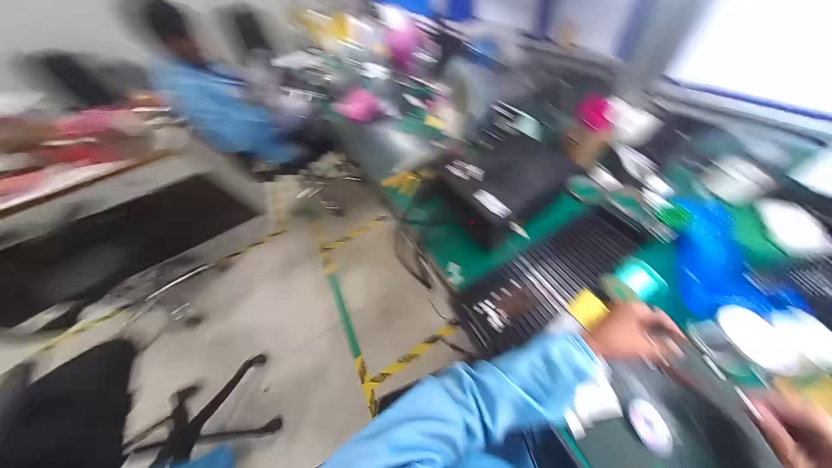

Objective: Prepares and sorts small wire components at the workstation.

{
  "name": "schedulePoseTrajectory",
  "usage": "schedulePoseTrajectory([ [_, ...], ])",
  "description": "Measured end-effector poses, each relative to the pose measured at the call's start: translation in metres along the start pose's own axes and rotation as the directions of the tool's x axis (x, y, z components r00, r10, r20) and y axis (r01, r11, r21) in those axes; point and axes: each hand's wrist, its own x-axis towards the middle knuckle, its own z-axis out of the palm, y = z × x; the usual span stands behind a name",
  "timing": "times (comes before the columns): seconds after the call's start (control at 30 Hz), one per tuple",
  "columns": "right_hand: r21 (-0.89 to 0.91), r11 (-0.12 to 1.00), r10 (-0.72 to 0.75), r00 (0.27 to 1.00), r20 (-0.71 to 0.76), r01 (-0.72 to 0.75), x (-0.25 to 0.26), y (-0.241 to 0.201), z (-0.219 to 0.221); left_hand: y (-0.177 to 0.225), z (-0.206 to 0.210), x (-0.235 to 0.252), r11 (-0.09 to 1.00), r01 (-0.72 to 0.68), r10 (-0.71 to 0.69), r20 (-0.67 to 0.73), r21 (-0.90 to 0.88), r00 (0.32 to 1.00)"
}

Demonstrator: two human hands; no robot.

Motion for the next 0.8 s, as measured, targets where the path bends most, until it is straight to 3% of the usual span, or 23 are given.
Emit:
schedulePoseTrajectory([
  [0.07, 0.033, 0.989, 0.146, 0.969, -0.198, -0.142, -0.024, -0.001, 0.001, 0.007, 0.009, -0.002, 0.970, 0.160, -0.133, 0.153, -0.183, 0.979],
  [0.13, 0.094, 0.961, 0.276, 0.916, -0.292, -0.259, -0.013, 0.003, 0.001, 0.011, 0.004, 0.009, 0.964, 0.247, -0.217, 0.245, -0.100, 0.945],
  [0.27, 0.082, 0.989, 0.141, 0.961, -0.240, -0.125, 0.018, 0.002, 0.013, 0.014, -0.006, 0.006, 0.962, 0.247, -0.216, 0.225, -0.117, 0.950],
  [0.57, -0.016, 0.994, 0.102, 0.976, -0.195, -0.107, 0.023, 0.004, 0.021, 0.014, -0.003, 0.002, 0.944, 0.223, -0.181, 0.184, -0.245, 0.966],
  [0.8, -0.398, 0.902, 0.164, 0.986, -0.042, -0.167, 0.014, 0.014, 0.007, 0.002, -0.013, 0.004, 0.975, 0.213, -0.219, 0.124, 0.065, 0.968],
])
